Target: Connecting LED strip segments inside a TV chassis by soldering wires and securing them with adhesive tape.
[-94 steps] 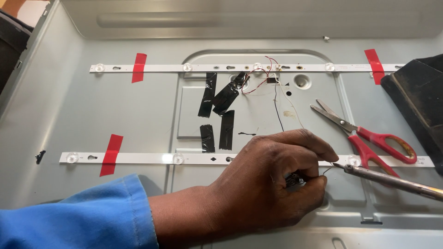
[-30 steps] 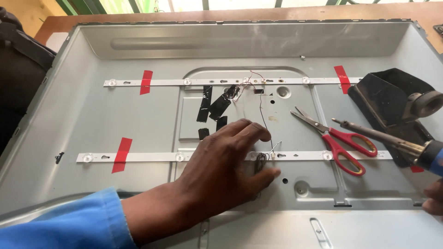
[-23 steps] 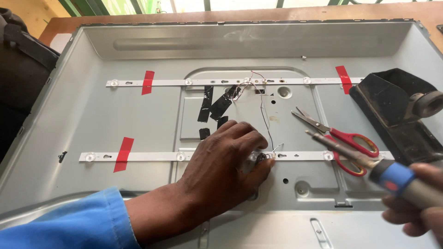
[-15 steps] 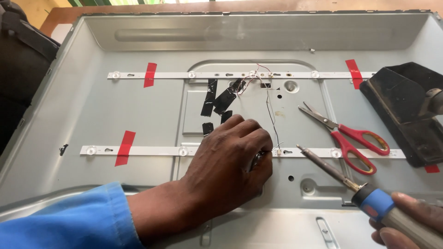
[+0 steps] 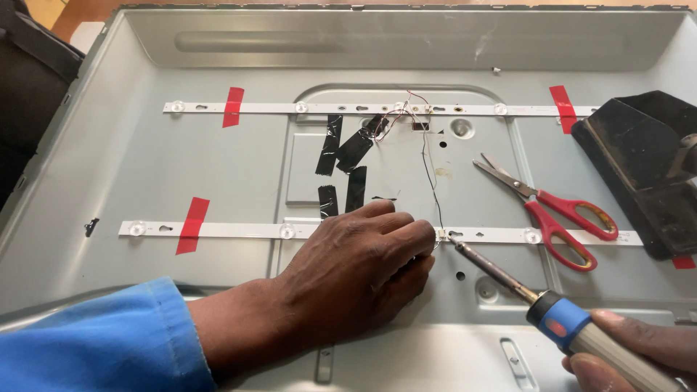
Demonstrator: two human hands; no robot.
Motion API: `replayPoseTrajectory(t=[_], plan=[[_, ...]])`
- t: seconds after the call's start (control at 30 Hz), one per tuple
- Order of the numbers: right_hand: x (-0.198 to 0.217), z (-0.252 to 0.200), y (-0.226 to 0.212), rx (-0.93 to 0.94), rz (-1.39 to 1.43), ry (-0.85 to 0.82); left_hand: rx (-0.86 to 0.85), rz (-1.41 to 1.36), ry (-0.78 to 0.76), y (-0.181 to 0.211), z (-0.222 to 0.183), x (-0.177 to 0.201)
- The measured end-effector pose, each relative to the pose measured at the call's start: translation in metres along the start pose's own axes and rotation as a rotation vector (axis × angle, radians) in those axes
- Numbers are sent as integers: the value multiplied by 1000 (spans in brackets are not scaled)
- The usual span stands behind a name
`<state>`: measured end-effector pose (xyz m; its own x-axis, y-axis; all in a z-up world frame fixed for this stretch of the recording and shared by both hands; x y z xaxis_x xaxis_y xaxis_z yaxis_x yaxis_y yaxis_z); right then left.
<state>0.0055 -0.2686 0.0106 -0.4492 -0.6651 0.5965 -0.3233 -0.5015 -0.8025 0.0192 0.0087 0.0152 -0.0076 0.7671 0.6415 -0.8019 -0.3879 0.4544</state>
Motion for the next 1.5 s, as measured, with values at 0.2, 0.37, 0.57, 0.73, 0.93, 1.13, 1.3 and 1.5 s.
replayPoseTrajectory(t=[0.2, 0.37, 0.57, 0.73, 0.93, 1.13, 1.3, 1.5], plan=[[-2, -23, -26, 142, -31, 4, 7, 18, 2, 0, 1, 0], [2, -32, -48, 266, -55, 8, -24, 1, 19, 4, 0, 2], [2, -44, -38, 417, -58, 26, -21, 50, 28, 3, -1, 0], [9, -88, 16, 508, -48, 53, -35, 41, 51, 4, -2, 1], [9, -81, 22, 379, -26, 11, -10, 40, 39, 3, -3, 1], [8, -80, 31, 468, -95, 23, -5, 41, 40, 1, -4, -1], [5, -79, 34, 529, -129, 20, -8, 25, 48, 2, -3, 0], [3, -76, 42, 469, -142, 21, -17, 29, 76, 3, -4, 1]])
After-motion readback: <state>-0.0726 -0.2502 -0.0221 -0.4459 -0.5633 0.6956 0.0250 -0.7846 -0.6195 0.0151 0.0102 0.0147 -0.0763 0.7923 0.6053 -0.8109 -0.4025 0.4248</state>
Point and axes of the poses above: each hand's wrist, its own z-axis towards the middle knuckle, its own x-axis out of the back of the hand, y = z × x, the point moved 5 cm from there along z, towards the middle knuckle, and after that the axes turned 11 degrees about y, right-handed, at the moved point
